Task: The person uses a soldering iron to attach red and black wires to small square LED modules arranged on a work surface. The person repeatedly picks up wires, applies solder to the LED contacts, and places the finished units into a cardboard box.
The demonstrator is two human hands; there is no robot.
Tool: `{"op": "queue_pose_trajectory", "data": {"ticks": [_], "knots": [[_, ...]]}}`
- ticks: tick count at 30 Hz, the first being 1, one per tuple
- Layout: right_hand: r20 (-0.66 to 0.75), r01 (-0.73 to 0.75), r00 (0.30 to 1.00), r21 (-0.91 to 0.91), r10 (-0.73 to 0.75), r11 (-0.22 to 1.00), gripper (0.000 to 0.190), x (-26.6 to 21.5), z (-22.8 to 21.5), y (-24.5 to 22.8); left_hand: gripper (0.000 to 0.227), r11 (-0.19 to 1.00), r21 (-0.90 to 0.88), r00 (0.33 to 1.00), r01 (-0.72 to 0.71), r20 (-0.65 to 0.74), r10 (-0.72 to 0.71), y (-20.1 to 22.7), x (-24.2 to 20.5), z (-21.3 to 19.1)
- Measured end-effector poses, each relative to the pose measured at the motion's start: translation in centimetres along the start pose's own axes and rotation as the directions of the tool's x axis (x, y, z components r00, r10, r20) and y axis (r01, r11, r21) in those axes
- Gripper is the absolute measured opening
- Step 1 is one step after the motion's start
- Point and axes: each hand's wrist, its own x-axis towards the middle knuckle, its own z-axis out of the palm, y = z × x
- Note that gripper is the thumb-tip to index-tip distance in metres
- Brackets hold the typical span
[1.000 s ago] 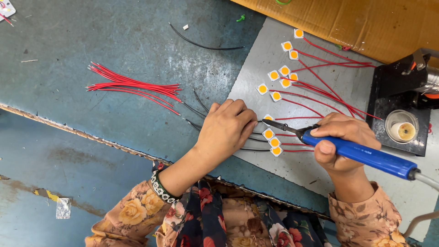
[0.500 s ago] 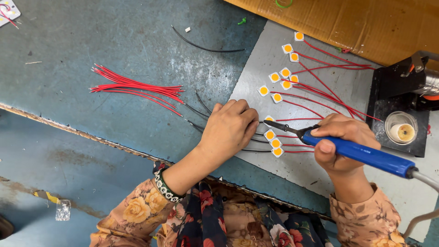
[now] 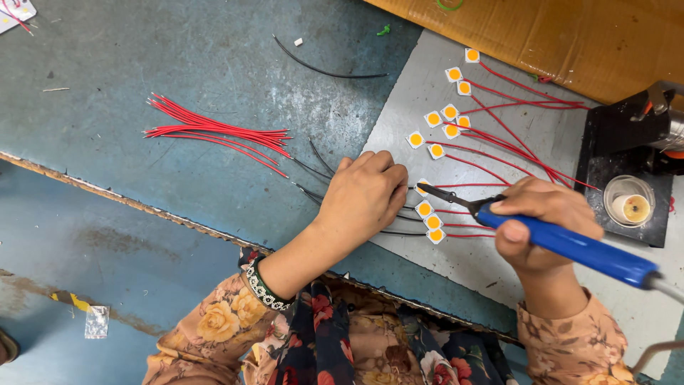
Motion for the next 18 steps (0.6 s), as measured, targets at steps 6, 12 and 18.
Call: {"op": "queue_pose_trajectory", "data": {"ticks": [6, 12, 18], "knots": [[0.010, -0.010, 1.000, 0.021, 0.010, 1.000, 0.045, -0.1, -0.1, 0.0, 0.009, 1.000, -0.022, 1.000, -0.003, 0.005, 0.003, -0.1, -0.1, 0.1], [0.039, -0.025, 0.999, 0.036, 0.024, 0.999, 0.043, -0.1, 0.3, -0.2, 0.010, 1.000, 0.003, 1.000, -0.004, 0.031, 0.004, -0.1, -0.1, -0.2], [-0.207, 0.052, 0.978, 0.070, -0.036, 0.996, 0.050, -1.1, -0.7, 0.4, 0.010, 0.999, 0.008, 0.999, -0.040, -0.002, 0.040, 0.0, -0.1, -0.3]]}}
